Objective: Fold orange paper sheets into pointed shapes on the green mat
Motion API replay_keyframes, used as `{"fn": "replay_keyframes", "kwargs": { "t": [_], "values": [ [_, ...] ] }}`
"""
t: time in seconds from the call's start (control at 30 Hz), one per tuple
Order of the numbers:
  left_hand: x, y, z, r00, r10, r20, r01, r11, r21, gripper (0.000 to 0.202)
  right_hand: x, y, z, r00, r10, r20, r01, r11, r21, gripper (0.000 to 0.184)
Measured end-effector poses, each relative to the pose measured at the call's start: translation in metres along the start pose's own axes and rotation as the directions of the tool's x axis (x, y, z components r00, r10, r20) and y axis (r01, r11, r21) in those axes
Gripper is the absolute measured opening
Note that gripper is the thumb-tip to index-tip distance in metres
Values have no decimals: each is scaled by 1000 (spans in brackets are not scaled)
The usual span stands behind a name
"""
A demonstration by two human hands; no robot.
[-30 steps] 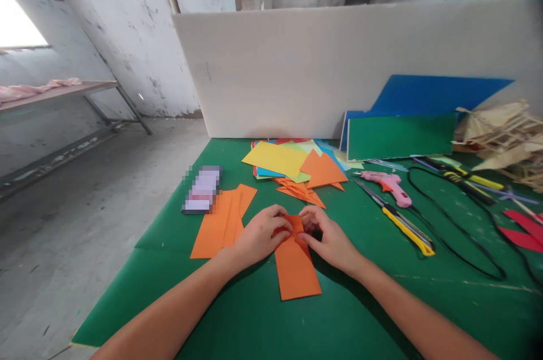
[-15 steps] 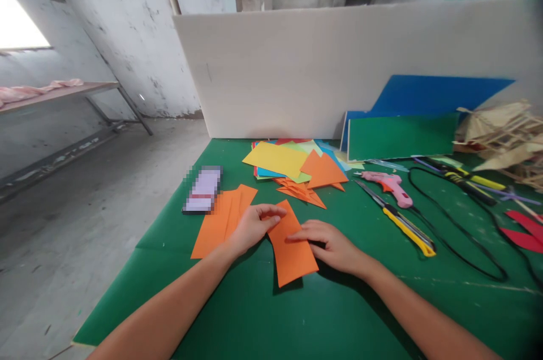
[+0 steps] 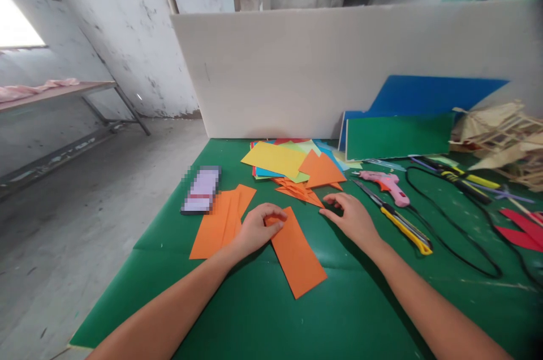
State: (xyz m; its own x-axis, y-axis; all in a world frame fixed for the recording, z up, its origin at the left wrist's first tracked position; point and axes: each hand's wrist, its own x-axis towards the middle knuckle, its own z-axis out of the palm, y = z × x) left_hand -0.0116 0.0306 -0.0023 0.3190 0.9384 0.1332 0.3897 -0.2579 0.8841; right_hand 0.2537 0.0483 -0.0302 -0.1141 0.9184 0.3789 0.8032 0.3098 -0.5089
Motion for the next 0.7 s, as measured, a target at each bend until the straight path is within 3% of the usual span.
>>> {"fn": "replay_keyframes", "kwargs": {
  "t": [0.2,0.37,0.47,0.6,0.7],
  "values": [
    [-3,-5,9,995,86,52,-92,987,128,15,2,-11,6,996,-92,-1,91,993,-71,14],
    [-2,0,14,955,297,4,-282,903,324,17,0,-13,7,986,-146,-75,138,985,-107,12],
    [13,9,22,912,406,58,-395,831,392,22,0,-14,6,970,-219,-107,207,972,-113,15],
    [48,17,40,847,488,214,-513,640,571,34,-1,-16,2,951,-281,-129,265,956,-129,18],
    [69,13,55,856,468,219,-489,594,639,34,-1,-16,1,950,-276,-147,263,959,-103,18]
  ]
}}
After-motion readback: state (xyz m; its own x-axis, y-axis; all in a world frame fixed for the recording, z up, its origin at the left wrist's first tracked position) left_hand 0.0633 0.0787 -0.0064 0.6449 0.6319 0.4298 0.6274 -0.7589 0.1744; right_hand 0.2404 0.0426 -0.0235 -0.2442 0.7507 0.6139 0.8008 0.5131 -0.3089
